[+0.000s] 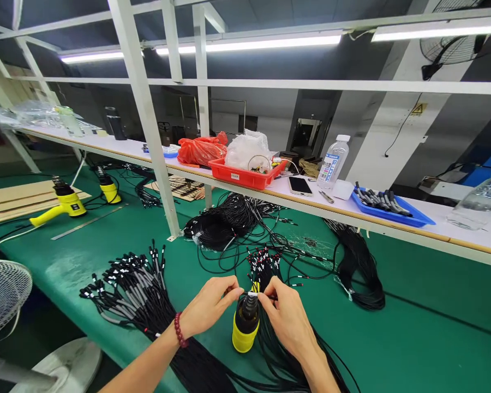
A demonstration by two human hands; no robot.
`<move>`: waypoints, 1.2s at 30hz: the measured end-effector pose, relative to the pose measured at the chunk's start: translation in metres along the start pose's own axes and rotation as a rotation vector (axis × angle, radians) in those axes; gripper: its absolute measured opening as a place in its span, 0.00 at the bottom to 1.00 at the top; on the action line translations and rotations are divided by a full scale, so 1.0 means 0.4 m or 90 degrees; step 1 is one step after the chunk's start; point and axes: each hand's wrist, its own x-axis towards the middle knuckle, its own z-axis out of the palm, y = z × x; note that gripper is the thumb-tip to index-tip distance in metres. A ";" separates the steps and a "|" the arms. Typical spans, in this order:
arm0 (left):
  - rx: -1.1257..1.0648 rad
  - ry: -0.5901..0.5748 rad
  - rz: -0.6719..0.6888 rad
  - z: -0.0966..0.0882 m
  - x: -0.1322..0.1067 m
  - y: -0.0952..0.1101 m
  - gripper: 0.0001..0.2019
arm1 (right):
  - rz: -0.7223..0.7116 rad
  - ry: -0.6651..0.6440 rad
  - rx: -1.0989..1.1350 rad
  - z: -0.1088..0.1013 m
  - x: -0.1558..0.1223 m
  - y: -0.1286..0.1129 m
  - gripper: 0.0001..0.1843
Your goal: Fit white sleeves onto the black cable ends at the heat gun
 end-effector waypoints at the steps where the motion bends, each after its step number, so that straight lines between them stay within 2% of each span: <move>1: -0.004 0.001 -0.001 0.002 0.001 -0.002 0.14 | -0.002 0.000 -0.005 0.002 0.002 0.003 0.13; 10: -0.042 0.022 0.000 0.017 0.004 -0.019 0.09 | -0.007 0.007 -0.019 0.011 0.009 0.018 0.11; 15: -0.053 0.021 -0.010 0.017 0.001 -0.021 0.06 | -0.004 -0.026 -0.008 -0.004 0.007 0.016 0.11; 17: -0.041 0.006 -0.024 0.015 0.001 -0.020 0.08 | -0.004 -0.028 -0.004 -0.010 0.006 0.016 0.11; 21: 0.005 -0.038 -0.040 0.013 0.002 -0.017 0.18 | 0.004 -0.027 0.003 -0.014 0.006 0.015 0.12; 24: 0.012 -0.034 -0.026 0.015 0.006 -0.020 0.20 | 0.005 -0.025 0.007 -0.011 0.008 0.019 0.11; 33: -0.118 0.035 -0.014 0.027 0.008 -0.031 0.08 | 0.017 -0.006 0.017 -0.007 0.011 0.033 0.08; 36: -0.117 0.040 -0.011 0.024 0.006 -0.028 0.08 | 0.011 -0.012 -0.016 -0.009 0.009 0.036 0.09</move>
